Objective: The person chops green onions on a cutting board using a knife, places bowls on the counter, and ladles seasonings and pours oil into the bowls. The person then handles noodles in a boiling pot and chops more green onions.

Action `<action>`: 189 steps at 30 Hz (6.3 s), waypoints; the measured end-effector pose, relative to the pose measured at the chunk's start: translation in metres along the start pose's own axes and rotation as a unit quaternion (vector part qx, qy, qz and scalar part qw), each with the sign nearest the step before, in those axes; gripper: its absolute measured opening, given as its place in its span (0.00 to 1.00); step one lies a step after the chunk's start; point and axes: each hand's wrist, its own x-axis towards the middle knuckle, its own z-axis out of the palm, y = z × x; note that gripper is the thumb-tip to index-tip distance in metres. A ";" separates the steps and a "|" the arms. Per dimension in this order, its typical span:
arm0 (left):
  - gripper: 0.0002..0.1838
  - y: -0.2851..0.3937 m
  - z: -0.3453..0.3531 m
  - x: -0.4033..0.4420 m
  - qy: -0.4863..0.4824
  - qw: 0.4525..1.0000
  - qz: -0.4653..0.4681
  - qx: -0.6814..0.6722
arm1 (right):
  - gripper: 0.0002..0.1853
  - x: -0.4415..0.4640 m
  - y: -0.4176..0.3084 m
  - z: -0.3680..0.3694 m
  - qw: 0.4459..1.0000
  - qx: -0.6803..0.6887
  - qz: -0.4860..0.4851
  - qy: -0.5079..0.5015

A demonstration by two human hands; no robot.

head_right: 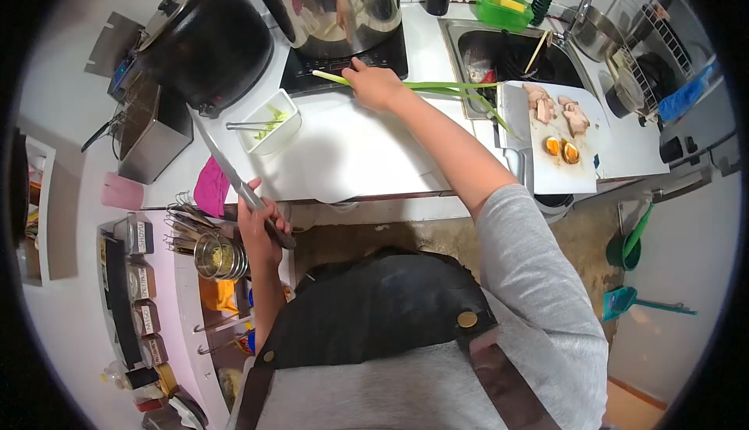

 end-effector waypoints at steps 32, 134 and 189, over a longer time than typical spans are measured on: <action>0.18 -0.012 -0.019 -0.018 -0.107 0.950 -0.024 0.292 | 0.14 -0.095 -0.025 0.029 0.975 -0.043 -0.203 0.082; 0.26 -0.053 0.049 0.013 -0.199 0.795 -0.008 0.572 | 0.07 -0.121 -0.055 0.104 0.947 0.123 -0.135 0.264; 0.27 -0.024 -0.010 0.000 -0.224 0.760 0.025 0.609 | 0.11 -0.109 -0.072 0.107 0.958 0.112 -0.135 0.227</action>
